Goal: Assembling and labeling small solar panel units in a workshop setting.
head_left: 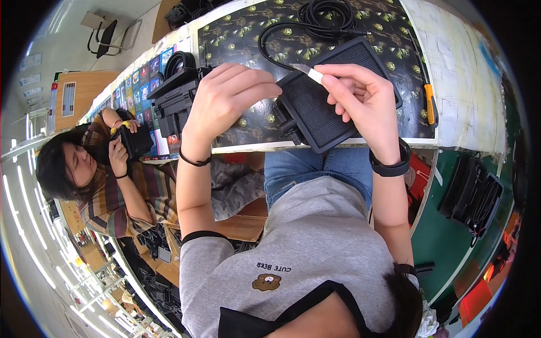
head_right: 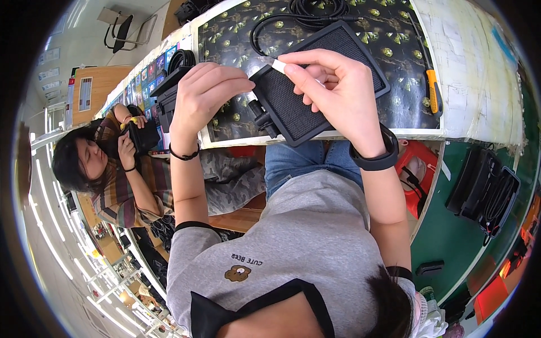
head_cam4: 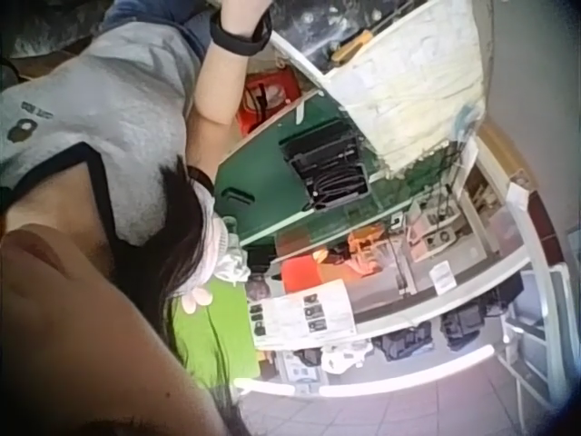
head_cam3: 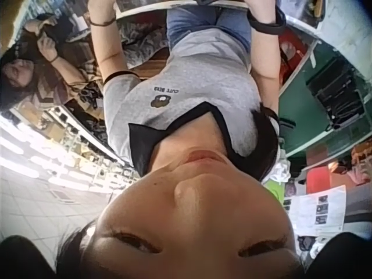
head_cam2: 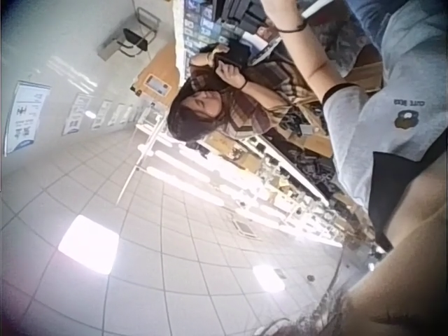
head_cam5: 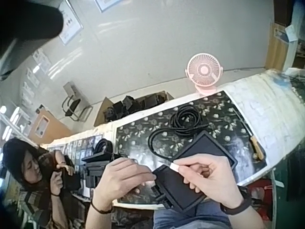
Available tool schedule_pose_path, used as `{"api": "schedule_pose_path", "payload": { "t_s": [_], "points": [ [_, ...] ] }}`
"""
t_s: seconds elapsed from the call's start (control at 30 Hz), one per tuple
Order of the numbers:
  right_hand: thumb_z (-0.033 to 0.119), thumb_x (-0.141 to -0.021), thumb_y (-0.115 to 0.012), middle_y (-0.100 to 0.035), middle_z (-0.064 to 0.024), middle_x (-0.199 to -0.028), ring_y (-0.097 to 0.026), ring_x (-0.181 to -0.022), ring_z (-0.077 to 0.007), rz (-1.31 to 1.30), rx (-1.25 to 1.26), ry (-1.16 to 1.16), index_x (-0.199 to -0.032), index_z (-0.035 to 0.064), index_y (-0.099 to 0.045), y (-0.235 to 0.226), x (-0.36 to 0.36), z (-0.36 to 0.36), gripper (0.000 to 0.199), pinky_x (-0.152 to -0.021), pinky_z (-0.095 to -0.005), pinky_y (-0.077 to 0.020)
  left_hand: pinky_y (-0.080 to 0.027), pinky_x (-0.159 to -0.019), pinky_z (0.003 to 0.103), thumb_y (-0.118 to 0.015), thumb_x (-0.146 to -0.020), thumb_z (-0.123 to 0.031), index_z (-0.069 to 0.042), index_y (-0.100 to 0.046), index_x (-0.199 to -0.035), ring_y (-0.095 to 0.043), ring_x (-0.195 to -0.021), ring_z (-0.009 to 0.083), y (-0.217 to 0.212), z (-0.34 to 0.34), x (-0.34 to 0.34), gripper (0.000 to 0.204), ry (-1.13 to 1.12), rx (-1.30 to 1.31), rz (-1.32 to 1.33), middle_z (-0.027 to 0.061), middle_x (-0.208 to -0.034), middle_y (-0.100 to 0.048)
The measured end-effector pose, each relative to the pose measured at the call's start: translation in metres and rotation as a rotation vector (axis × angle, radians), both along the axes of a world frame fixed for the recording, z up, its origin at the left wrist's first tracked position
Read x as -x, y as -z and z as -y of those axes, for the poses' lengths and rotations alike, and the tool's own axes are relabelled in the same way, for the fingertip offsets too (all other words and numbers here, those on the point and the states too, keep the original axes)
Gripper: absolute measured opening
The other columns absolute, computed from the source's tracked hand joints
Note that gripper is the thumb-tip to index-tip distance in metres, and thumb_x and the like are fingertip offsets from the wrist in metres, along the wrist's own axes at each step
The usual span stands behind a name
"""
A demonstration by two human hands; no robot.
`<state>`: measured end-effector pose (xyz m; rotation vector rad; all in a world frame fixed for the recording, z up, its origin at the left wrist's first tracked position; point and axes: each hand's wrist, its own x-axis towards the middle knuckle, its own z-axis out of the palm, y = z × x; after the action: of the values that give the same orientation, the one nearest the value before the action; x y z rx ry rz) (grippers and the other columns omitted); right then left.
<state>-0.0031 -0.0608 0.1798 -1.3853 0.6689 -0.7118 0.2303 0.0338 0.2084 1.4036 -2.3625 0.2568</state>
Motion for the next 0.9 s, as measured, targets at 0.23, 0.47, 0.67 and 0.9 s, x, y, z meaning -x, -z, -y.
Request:
{"api": "schedule_pose_path", "payload": {
  "t_s": [0.23, 0.47, 0.67, 0.9],
  "points": [
    [0.014, -0.093, -0.068, -0.067, 0.0001, -0.073, -0.057, -0.06, -0.0015, 0.007, 0.002, 0.008, -0.111, 0.0077, -0.073, 0.001, 0.001, 0.0, 0.02, -0.05, -0.0152, -0.0437, -0.048, -0.062, 0.026, -0.072, -0.081, -0.007, -0.004, -0.069, -0.087, -0.062, -0.071, 0.016, 0.021, -0.022, 0.013, 0.008, -0.219, -0.033, -0.456, 0.0034, -0.09, -0.065],
    [0.012, -0.093, -0.068, -0.066, 0.0003, -0.072, -0.055, -0.059, -0.0013, 0.021, -0.014, 0.021, -0.111, 0.0056, -0.072, 0.001, 0.0, -0.001, 0.02, -0.051, -0.0145, -0.0423, -0.042, -0.067, 0.019, -0.06, -0.097, -0.01, 0.003, -0.069, -0.096, -0.052, -0.074, 0.0055, 0.056, -0.058, 0.034, 0.016, -0.668, -0.146, -1.374, 0.0034, -0.099, -0.065],
    [0.012, -0.092, -0.068, -0.065, 0.0002, -0.073, -0.055, -0.059, -0.0011, -0.009, -0.022, 0.04, -0.111, 0.0063, -0.072, -0.001, 0.002, -0.004, 0.02, -0.05, -0.0144, -0.0416, -0.035, -0.063, 0.018, -0.059, -0.099, -0.016, 0.001, -0.07, -0.096, -0.045, -0.07, 0.0021, 0.062, -0.056, 0.04, 0.02, -0.683, -0.207, -1.568, -0.0029, -0.086, -0.063],
    [0.011, -0.093, -0.068, -0.066, 0.0001, -0.073, -0.055, -0.058, -0.0011, -0.01, -0.015, 0.052, -0.112, 0.0065, -0.072, 0.0, 0.001, -0.005, 0.02, -0.05, -0.0143, -0.0417, -0.038, -0.066, 0.018, -0.06, -0.098, -0.013, 0.0, -0.068, -0.096, -0.048, -0.072, 0.0023, 0.058, -0.06, 0.038, 0.016, -0.623, -0.198, -1.497, -0.002, -0.09, -0.065]
  ]
}}
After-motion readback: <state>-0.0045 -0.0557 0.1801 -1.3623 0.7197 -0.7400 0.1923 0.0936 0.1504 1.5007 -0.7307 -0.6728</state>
